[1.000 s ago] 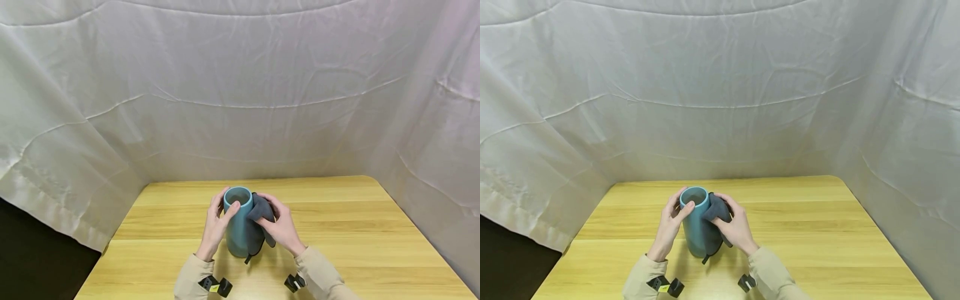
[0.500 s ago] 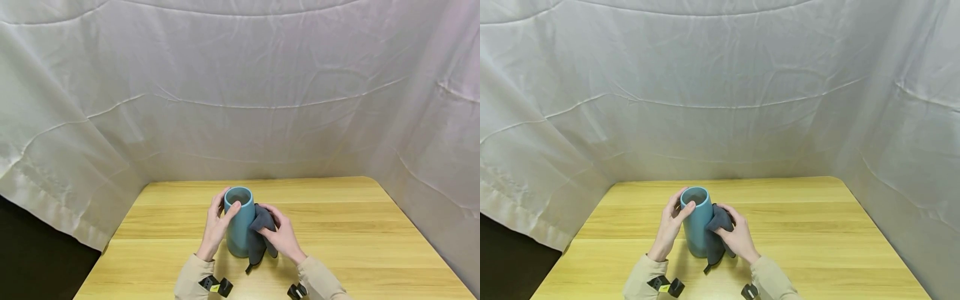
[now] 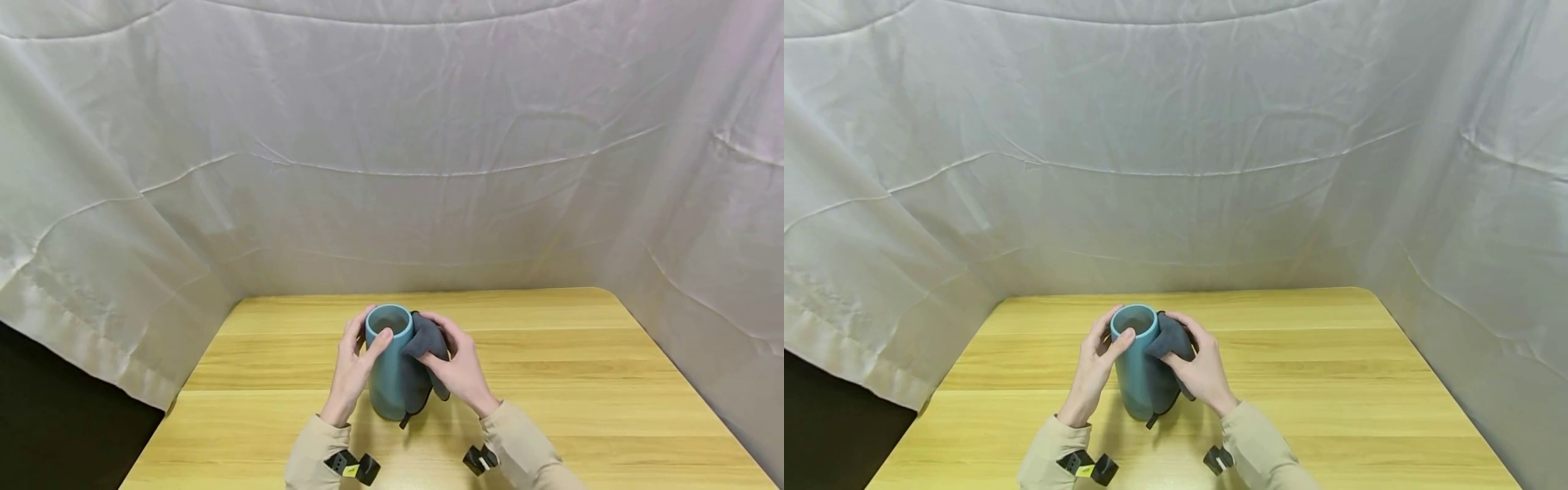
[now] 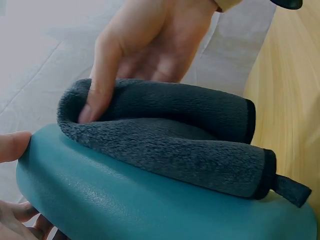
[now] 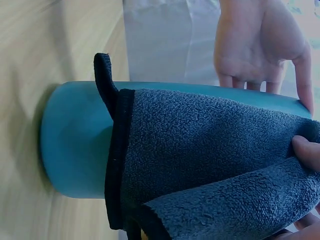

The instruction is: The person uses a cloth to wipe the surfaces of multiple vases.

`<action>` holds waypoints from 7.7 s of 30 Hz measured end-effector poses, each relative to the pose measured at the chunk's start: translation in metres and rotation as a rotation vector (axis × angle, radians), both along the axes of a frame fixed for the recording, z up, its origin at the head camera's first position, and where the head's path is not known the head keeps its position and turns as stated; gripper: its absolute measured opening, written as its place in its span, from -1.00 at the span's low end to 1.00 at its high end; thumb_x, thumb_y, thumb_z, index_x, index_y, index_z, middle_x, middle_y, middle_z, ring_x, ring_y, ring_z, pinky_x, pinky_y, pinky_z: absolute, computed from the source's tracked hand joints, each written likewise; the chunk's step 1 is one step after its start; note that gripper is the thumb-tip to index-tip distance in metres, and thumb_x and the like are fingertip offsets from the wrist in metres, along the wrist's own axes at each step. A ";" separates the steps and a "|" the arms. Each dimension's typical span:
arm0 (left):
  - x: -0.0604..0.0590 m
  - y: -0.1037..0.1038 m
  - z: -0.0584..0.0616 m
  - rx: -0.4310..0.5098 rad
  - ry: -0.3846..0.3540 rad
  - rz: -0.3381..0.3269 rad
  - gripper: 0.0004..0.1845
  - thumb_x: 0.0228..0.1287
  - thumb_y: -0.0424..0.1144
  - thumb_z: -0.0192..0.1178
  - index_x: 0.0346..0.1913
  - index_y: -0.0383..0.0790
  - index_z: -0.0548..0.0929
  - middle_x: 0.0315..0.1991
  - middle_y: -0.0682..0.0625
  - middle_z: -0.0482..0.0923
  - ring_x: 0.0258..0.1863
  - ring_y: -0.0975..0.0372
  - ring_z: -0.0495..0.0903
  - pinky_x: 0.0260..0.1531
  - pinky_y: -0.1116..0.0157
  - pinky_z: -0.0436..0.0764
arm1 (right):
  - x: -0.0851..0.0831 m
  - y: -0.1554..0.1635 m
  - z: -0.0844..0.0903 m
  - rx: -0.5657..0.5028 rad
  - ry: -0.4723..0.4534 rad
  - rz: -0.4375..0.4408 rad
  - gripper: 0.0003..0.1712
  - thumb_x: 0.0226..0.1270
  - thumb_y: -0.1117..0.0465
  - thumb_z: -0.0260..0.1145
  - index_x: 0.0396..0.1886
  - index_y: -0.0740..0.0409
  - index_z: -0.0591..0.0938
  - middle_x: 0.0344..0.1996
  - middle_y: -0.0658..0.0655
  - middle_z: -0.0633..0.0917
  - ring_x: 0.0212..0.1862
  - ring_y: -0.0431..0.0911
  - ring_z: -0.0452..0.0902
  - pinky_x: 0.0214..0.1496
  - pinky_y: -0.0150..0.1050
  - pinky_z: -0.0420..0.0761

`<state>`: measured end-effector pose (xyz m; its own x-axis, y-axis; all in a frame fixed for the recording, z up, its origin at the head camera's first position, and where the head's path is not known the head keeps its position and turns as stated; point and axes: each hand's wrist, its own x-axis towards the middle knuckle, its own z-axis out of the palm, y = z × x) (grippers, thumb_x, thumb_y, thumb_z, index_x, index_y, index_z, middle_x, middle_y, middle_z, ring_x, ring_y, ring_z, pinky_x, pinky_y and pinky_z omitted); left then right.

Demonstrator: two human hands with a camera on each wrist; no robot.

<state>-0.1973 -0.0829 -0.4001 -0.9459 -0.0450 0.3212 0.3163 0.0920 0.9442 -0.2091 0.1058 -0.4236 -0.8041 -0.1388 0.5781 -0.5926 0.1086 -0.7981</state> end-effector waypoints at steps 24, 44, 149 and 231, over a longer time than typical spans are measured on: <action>0.000 0.000 -0.001 0.004 0.003 -0.003 -0.43 0.32 -0.22 0.29 0.39 -0.13 0.47 0.22 -0.18 0.44 0.22 0.05 0.45 0.41 -0.03 0.29 | 0.007 0.001 -0.012 0.038 -0.085 -0.013 -0.34 0.19 0.36 0.48 0.31 0.07 0.54 0.14 0.23 0.68 0.07 -0.30 0.61 0.17 -0.28 0.65; 0.000 0.002 -0.001 0.002 0.001 -0.010 -0.43 0.33 -0.21 0.28 0.40 -0.11 0.46 0.22 -0.17 0.44 0.23 0.04 0.46 0.42 -0.04 0.28 | 0.007 0.006 -0.031 0.106 -0.128 -0.052 -0.36 0.17 0.32 0.52 0.28 0.04 0.58 0.10 0.18 0.72 0.05 -0.22 0.66 0.17 -0.27 0.64; 0.002 0.007 -0.008 0.026 -0.001 0.018 -0.41 0.36 -0.20 0.26 0.43 -0.05 0.42 0.26 -0.16 0.40 0.34 0.02 0.42 0.39 -0.05 0.29 | 0.016 0.000 -0.038 0.063 -0.119 -0.093 -0.39 0.18 0.35 0.49 0.26 0.09 0.59 0.14 0.21 0.70 0.05 -0.14 0.66 0.16 -0.25 0.64; 0.002 0.007 -0.009 0.031 0.015 0.017 -0.42 0.35 -0.20 0.27 0.41 -0.07 0.44 0.23 -0.16 0.42 0.33 0.02 0.44 0.40 -0.05 0.29 | 0.012 0.001 -0.030 0.041 -0.090 -0.089 -0.36 0.15 0.38 0.51 0.26 0.07 0.59 0.12 0.22 0.70 0.03 -0.30 0.63 0.13 -0.29 0.65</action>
<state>-0.1950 -0.0762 -0.4087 -0.9399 -0.0718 0.3339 0.3293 0.0679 0.9418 -0.1976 0.1064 -0.4540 -0.8628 -0.0865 0.4981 -0.5050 0.1911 -0.8417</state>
